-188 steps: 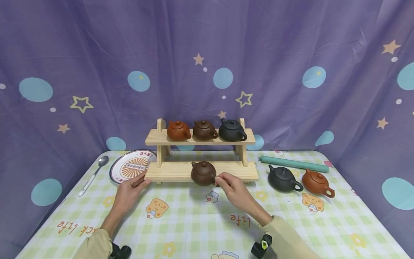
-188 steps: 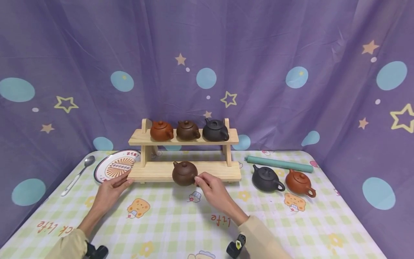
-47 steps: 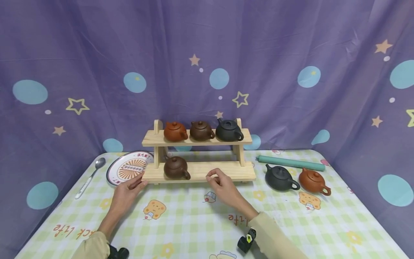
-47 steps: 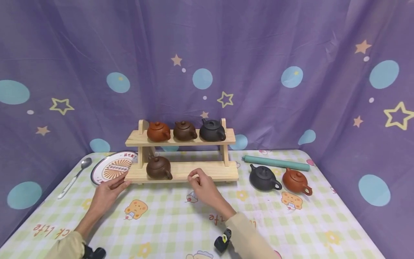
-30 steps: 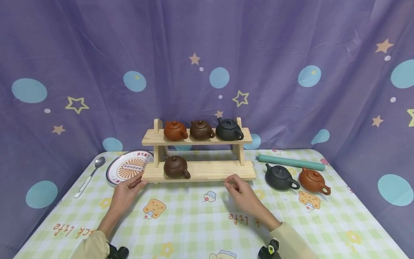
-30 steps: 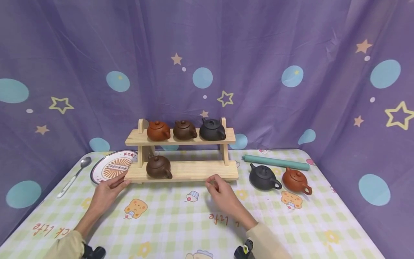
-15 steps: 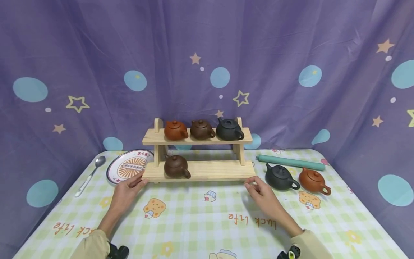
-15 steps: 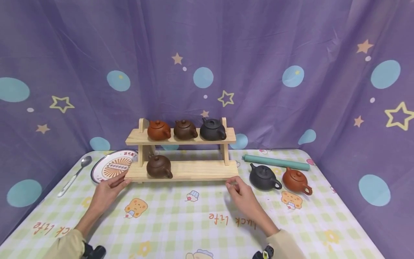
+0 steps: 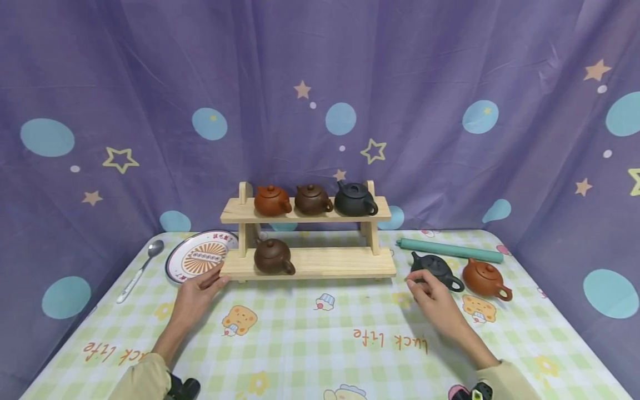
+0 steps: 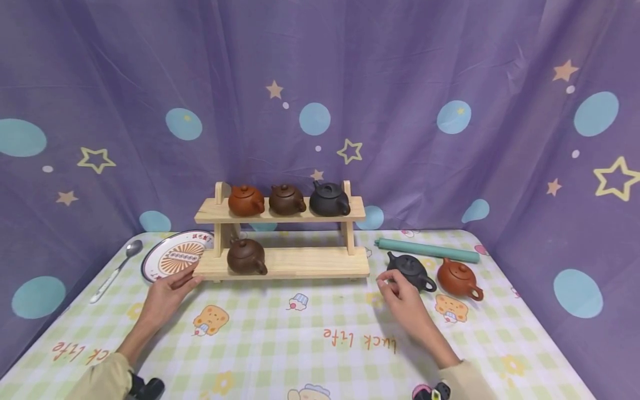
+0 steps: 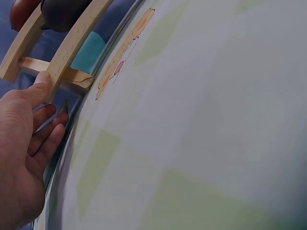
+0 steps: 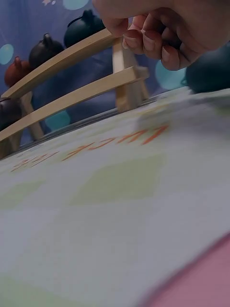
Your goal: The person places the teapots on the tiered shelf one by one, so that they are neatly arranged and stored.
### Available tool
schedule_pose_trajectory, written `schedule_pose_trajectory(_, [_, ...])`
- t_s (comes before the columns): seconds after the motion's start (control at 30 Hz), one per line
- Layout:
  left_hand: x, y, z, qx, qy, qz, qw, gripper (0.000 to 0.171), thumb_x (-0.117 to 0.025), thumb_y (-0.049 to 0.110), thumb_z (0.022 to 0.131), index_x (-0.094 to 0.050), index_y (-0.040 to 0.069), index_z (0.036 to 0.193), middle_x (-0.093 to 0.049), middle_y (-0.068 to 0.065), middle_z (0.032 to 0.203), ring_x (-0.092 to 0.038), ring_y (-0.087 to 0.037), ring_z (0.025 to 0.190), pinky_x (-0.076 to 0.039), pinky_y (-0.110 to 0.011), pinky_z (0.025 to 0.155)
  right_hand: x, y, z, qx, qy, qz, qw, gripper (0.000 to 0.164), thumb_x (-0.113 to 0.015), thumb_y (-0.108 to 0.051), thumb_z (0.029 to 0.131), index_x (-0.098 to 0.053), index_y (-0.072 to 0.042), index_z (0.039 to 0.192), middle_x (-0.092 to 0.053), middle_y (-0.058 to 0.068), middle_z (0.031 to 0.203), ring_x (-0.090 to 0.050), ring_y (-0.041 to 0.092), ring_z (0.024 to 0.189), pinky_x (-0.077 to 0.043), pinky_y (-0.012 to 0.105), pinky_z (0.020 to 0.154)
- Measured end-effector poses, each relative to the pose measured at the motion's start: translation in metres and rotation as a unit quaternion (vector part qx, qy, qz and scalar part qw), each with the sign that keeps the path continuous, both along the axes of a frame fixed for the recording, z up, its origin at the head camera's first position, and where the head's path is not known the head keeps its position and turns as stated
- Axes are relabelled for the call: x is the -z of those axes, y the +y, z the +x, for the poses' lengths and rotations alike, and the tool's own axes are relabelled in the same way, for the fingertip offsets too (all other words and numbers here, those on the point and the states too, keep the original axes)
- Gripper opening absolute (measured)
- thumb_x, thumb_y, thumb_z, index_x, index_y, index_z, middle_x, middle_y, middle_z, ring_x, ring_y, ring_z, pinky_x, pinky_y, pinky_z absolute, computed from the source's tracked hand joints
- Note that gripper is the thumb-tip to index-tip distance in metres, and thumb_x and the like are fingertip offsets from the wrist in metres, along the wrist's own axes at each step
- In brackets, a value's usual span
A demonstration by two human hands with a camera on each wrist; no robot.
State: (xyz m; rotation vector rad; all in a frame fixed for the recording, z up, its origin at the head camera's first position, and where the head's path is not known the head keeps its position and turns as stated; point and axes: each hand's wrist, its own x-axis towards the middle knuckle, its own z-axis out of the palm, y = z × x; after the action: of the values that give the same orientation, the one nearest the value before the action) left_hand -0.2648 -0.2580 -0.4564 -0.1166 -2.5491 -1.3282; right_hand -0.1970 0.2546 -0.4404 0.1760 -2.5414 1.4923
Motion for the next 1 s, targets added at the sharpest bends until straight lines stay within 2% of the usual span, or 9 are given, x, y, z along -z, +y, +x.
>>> schedule_pose_trajectory(0.3, [-0.001, 0.001, -0.002, 0.002, 0.006, -0.002, 1.0, 0.054, -0.072, 0.027, 0.101, -0.056, -0.002, 0.144, -0.063, -0.023, 0.133, -0.065, -0.038, 0.119, -0.045, -0.002, 0.084, -0.006, 0.027, 0.007, 0.025, 0.01, 0.031, 0.999, 0.026, -0.054, -0.025, 0.111, -0.06, -0.003, 0.122, -0.064, 0.008, 0.074, -0.05, 0.012, 0.064, -0.041, 0.028, 0.058])
schedule_pose_trajectory(0.53, [-0.001, 0.001, -0.002, -0.001, -0.003, -0.001, 1.0, 0.056, -0.072, 0.03, 0.1, -0.056, 0.0, 0.144, -0.063, -0.022, 0.133, -0.065, -0.037, 0.119, -0.046, -0.004, 0.084, -0.003, 0.047, 0.012, 0.048, 0.023, 0.055, 0.997, 0.028, -0.053, -0.027, 0.111, -0.061, -0.003, 0.121, -0.059, 0.008, 0.068, -0.046, 0.012, 0.057, -0.039, 0.029, 0.053])
schedule_pose_trajectory(0.7, [0.001, 0.0, -0.003, -0.004, -0.006, 0.004, 1.0, 0.054, -0.072, 0.028, 0.101, -0.056, 0.0, 0.145, -0.063, -0.021, 0.135, -0.065, -0.036, 0.12, -0.048, -0.005, 0.084, -0.003, 0.058, 0.015, 0.067, 0.032, 0.058, 0.996, 0.027, -0.052, -0.026, 0.111, -0.06, -0.002, 0.121, -0.052, 0.003, 0.065, -0.044, 0.011, 0.056, -0.038, 0.029, 0.05])
schedule_pose_trajectory(0.8, [0.002, 0.0, -0.003, -0.005, -0.009, 0.004, 0.9999, 0.054, -0.071, 0.027, 0.101, -0.055, 0.0, 0.145, -0.062, -0.021, 0.136, -0.065, -0.035, 0.12, -0.047, -0.004, 0.084, -0.004, 0.065, 0.016, 0.074, 0.027, 0.058, 0.995, 0.027, -0.052, -0.024, 0.111, -0.06, 0.0, 0.121, -0.056, 0.005, 0.067, -0.046, 0.011, 0.059, -0.039, 0.028, 0.05])
schedule_pose_trajectory(0.9, [0.001, 0.0, -0.002, -0.007, -0.013, 0.004, 0.9999, 0.055, -0.071, 0.028, 0.101, -0.055, 0.0, 0.146, -0.062, -0.022, 0.136, -0.065, -0.036, 0.121, -0.047, -0.004, 0.084, -0.004, 0.071, 0.016, 0.078, 0.022, 0.054, 0.995, 0.029, -0.051, -0.024, 0.112, -0.058, 0.002, 0.124, -0.064, 0.012, 0.079, -0.052, 0.011, 0.065, -0.043, 0.027, 0.052])
schedule_pose_trajectory(1.0, [0.0, 0.001, -0.001, -0.009, -0.017, 0.004, 0.9998, 0.056, -0.071, 0.03, 0.101, -0.055, 0.0, 0.145, -0.062, -0.022, 0.136, -0.065, -0.036, 0.121, -0.047, -0.004, 0.084, -0.003, 0.077, 0.017, 0.072, 0.014, 0.037, 0.997, 0.031, -0.049, -0.024, 0.112, -0.055, 0.004, 0.125, -0.062, 0.012, 0.079, -0.052, 0.011, 0.062, -0.043, 0.026, 0.05])
